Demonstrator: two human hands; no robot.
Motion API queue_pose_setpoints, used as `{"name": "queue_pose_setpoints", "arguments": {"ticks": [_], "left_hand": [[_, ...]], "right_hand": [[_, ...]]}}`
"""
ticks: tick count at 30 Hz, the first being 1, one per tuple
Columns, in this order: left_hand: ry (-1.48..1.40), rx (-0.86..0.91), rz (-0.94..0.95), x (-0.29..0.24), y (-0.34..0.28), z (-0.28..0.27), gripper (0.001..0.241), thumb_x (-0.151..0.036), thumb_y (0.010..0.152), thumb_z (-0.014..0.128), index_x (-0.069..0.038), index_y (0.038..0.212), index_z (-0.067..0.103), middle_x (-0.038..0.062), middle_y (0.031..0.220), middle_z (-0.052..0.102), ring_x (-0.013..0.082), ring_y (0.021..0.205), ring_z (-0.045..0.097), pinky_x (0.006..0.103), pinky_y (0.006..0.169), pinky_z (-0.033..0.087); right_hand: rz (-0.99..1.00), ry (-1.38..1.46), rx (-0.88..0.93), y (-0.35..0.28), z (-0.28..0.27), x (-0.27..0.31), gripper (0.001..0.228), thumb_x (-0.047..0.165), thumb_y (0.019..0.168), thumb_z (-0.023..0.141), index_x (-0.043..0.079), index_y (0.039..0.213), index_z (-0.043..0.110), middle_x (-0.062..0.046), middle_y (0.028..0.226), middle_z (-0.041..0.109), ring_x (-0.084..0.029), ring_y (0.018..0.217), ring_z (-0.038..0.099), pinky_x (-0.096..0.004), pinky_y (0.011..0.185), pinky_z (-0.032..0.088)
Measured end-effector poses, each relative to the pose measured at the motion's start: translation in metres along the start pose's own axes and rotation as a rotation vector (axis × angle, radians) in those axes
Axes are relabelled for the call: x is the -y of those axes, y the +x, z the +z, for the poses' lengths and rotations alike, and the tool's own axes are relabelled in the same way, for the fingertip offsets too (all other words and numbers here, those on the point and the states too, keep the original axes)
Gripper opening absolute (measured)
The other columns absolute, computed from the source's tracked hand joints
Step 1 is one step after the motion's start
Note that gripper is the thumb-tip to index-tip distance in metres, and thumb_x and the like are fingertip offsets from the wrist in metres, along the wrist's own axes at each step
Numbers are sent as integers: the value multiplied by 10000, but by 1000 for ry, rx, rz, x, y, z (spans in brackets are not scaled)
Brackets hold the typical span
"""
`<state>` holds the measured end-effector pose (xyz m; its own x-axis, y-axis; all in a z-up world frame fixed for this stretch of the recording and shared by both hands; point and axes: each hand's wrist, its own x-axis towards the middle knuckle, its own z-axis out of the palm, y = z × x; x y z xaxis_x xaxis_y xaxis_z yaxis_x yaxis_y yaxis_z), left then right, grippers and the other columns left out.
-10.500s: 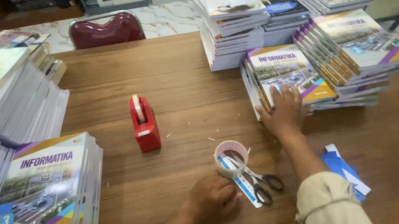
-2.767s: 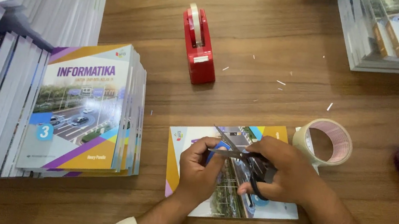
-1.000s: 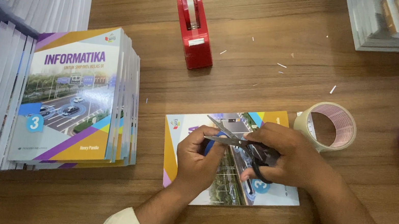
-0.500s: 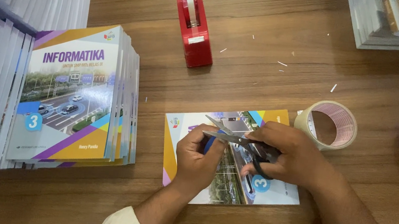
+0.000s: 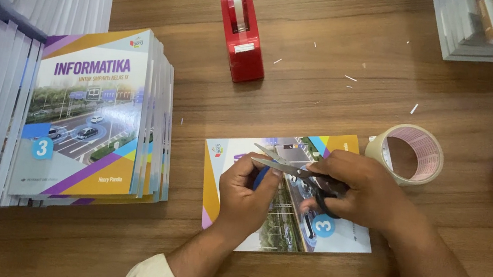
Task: Apply blue label strips and clear tape to the covers of books for processing.
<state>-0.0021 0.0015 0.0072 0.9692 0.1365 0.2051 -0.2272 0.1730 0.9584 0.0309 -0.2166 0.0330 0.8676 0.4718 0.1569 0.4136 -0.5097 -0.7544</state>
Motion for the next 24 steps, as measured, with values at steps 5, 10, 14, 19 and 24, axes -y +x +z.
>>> {"name": "queue_pose_setpoints", "arguments": {"ticks": [5,10,14,19,24], "left_hand": [[10,4,-3,15,-4,-4,161,-82,945,700,-48,794,655,99,583,612,118,536,519,274,507,443],[-2,-5,-21,8,-4,-3,193,-80,940,706,-50,762,640,86,564,593,106,521,497,260,498,426],[-2,-11,-11,0,-1,0,208,-76,937,711,-53,749,625,88,556,580,104,521,487,259,496,413],[11,-15,-6,12,-3,-1,228,-70,929,721,-50,736,602,79,547,541,110,521,464,264,494,396],[16,-18,-22,9,-5,-2,197,-77,929,722,-53,755,632,69,535,559,95,519,483,248,493,408]], "right_hand": [[-19,-19,12,2,-1,0,512,307,621,986,72,1024,775,-144,718,694,-346,603,704,-434,522,523],[24,3,21,2,-4,4,461,277,635,977,81,1010,794,-121,711,717,-306,583,712,-386,512,521],[35,7,15,1,-3,1,415,239,652,964,68,990,794,-130,704,717,-310,584,713,-383,509,514],[-33,-63,17,0,-2,-2,429,273,668,952,66,1000,775,-175,716,684,-391,613,697,-469,517,508],[44,-2,-6,1,-1,1,322,216,683,934,89,944,796,-121,654,697,-311,560,705,-381,503,505]]}}
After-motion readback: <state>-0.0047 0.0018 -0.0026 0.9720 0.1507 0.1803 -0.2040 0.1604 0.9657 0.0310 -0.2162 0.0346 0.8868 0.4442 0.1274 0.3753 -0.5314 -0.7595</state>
